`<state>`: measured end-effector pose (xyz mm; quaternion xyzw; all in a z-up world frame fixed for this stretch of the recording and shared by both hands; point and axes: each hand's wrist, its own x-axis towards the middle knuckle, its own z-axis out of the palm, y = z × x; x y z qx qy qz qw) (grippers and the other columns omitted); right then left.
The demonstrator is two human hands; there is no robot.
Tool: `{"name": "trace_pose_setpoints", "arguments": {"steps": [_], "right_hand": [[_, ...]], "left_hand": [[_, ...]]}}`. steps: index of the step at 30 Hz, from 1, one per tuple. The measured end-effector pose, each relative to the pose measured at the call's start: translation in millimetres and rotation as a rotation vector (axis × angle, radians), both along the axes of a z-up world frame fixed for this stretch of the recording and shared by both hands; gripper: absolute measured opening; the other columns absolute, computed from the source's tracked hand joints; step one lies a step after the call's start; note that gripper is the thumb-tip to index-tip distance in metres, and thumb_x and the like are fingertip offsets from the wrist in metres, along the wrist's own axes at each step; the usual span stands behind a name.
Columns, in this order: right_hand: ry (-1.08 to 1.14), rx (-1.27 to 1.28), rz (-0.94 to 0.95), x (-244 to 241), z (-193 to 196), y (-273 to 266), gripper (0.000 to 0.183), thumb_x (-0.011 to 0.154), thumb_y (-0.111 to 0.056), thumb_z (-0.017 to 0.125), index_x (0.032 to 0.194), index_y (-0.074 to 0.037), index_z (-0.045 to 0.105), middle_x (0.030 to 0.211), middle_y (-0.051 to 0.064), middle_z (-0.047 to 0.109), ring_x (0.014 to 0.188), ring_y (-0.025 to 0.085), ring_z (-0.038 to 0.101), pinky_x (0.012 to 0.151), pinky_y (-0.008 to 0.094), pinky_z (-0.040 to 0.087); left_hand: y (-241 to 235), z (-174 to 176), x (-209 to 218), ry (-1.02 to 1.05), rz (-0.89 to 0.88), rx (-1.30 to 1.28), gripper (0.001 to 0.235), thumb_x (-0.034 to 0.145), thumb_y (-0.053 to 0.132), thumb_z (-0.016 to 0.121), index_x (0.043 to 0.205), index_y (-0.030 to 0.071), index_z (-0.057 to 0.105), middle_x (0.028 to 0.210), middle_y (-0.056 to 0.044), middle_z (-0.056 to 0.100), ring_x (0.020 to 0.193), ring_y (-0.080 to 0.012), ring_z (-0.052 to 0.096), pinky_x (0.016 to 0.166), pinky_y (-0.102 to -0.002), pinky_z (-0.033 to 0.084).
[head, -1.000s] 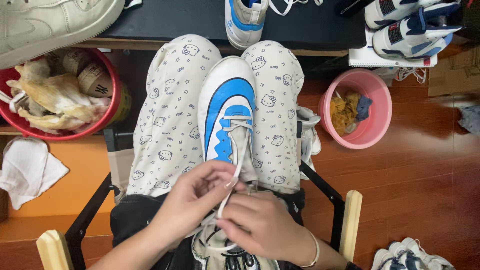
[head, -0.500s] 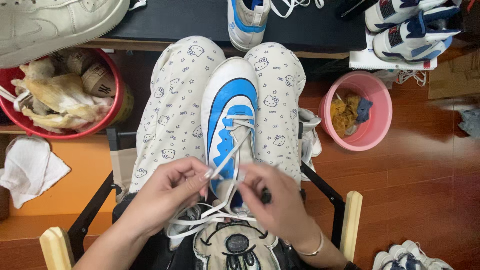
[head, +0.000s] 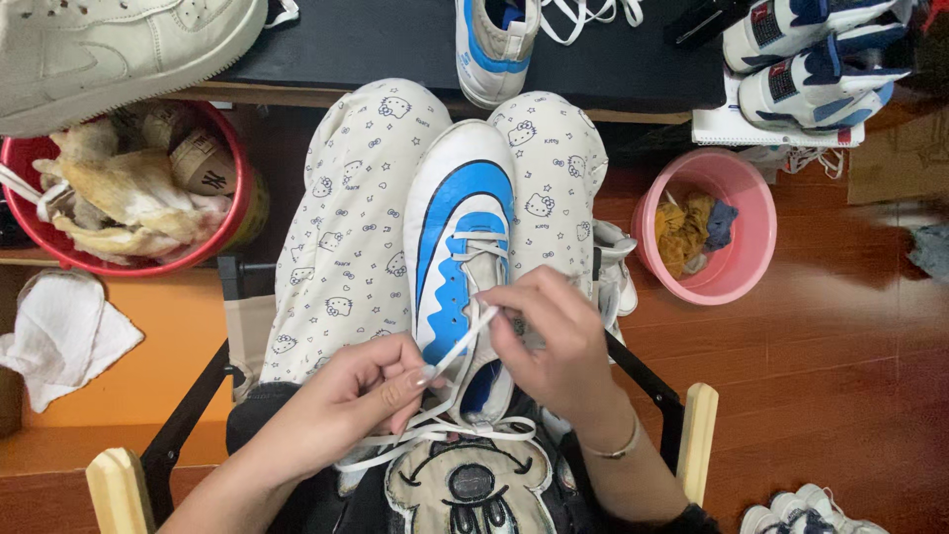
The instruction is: The person threads white shoelaces through the eyelets of a white and blue sneaker, then ties the laces into a bow. The task is performed by hand on a single shoe placed on the lap.
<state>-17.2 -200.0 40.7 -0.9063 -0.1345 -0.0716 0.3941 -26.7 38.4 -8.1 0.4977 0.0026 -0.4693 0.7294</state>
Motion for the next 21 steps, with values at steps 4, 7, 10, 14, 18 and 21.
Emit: {"name": "trace_pose_setpoints", "arguments": {"steps": [4,7,10,14,18,21], "right_hand": [[0.154,0.101,0.048,16,1,-14,0.029,0.084,-0.005,0.066,0.112,-0.003,0.072,0.102,0.009,0.06,0.092,0.019,0.063,0.078,0.031,0.054],[0.25,-0.026,-0.009,32,-2,-7,0.018,0.089,-0.017,0.074,0.101,-0.004,0.071,0.1,0.008,0.059,0.093,0.02,0.063,0.081,0.032,0.054],[0.34,-0.227,0.072,46,1,-3,0.025,0.081,-0.024,0.082,0.09,-0.003,0.072,0.092,0.01,0.056,0.087,0.023,0.059,0.078,0.035,0.048],[0.33,-0.088,0.101,50,2,-8,0.022,0.085,-0.02,0.079,0.088,-0.002,0.068,0.094,0.008,0.055,0.091,0.02,0.058,0.081,0.032,0.048],[0.42,0.228,0.297,56,1,-23,0.016,0.097,-0.013,0.068,0.087,-0.001,0.063,0.099,0.005,0.055,0.095,0.017,0.057,0.086,0.029,0.048],[0.722,0.408,0.359,59,8,-27,0.024,0.097,-0.012,0.069,0.078,-0.001,0.059,0.091,0.003,0.056,0.086,0.016,0.053,0.08,0.029,0.046]], "left_hand": [[2,8,-4,-0.089,-0.11,-0.034,0.021,0.103,0.018,0.058,0.092,0.001,0.063,0.063,0.003,0.057,0.058,-0.0045,0.051,0.054,-0.023,0.041],[-6,14,-10,-0.154,-0.178,0.019,0.022,0.103,0.016,0.059,0.086,0.001,0.06,0.063,0.003,0.056,0.058,-0.0043,0.05,0.054,-0.023,0.039],[-13,18,-7,-0.202,-0.201,0.056,0.021,0.102,0.015,0.059,0.085,0.002,0.061,0.062,0.003,0.056,0.058,-0.0037,0.05,0.054,-0.022,0.041],[-14,21,-6,-0.19,-0.214,0.064,0.022,0.102,0.015,0.06,0.085,0.002,0.06,0.062,0.002,0.055,0.057,-0.004,0.05,0.054,-0.023,0.041],[-12,17,-2,-0.252,-0.214,0.102,0.02,0.101,0.015,0.059,0.086,0.002,0.062,0.062,0.002,0.057,0.057,-0.0043,0.052,0.053,-0.023,0.042],[-12,17,-2,-0.238,-0.217,0.061,0.018,0.101,0.014,0.058,0.089,0.002,0.063,0.062,0.003,0.057,0.058,-0.0043,0.052,0.055,-0.023,0.042]]}}
